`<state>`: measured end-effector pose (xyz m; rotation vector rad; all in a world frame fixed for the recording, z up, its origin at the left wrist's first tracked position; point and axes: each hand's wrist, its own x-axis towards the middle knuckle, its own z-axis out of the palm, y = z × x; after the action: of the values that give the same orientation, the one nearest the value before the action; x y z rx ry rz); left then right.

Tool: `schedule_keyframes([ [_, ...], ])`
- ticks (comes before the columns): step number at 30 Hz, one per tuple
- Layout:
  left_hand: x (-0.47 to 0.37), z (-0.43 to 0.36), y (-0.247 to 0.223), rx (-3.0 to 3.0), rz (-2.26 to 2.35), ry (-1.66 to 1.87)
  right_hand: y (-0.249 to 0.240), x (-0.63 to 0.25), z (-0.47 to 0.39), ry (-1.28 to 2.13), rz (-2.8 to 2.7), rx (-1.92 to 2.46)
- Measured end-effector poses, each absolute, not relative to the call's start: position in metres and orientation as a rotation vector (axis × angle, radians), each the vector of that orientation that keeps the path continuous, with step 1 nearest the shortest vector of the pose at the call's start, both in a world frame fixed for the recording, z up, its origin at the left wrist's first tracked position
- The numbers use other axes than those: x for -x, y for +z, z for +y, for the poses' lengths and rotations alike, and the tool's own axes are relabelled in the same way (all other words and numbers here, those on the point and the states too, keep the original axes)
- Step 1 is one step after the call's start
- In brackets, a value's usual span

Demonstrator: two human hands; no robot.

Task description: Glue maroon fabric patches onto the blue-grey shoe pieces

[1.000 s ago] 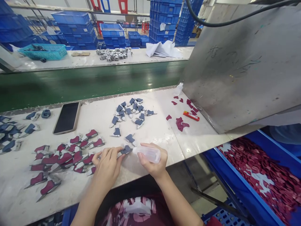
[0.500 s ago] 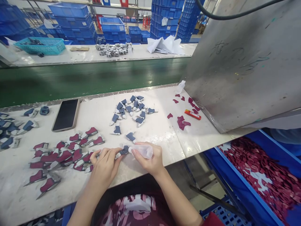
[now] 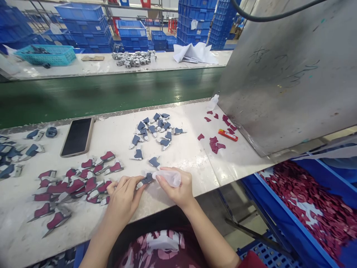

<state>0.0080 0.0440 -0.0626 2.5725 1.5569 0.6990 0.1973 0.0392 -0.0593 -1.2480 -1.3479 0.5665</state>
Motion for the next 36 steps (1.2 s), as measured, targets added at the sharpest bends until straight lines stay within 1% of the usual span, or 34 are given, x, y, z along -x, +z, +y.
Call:
schedule_keyframes([
  [16,-0.008,0.043,-0.059,-2.450,1.554,0.724,-0.059,-0.196,0.030,0.340,-1.430,1.235],
  [21,-0.008,0.043,-0.061,-2.432,1.543,0.746,-0.061,-0.200,0.026,0.367,-1.393,1.277],
  [27,-0.006,0.044,-0.062,-2.417,1.517,0.743,-0.060,-0.195,0.023,0.497,-1.142,1.304],
  [36,-0.007,0.044,-0.059,-2.375,1.551,0.692,-0.061,-0.179,0.027,0.632,-1.222,1.332],
])
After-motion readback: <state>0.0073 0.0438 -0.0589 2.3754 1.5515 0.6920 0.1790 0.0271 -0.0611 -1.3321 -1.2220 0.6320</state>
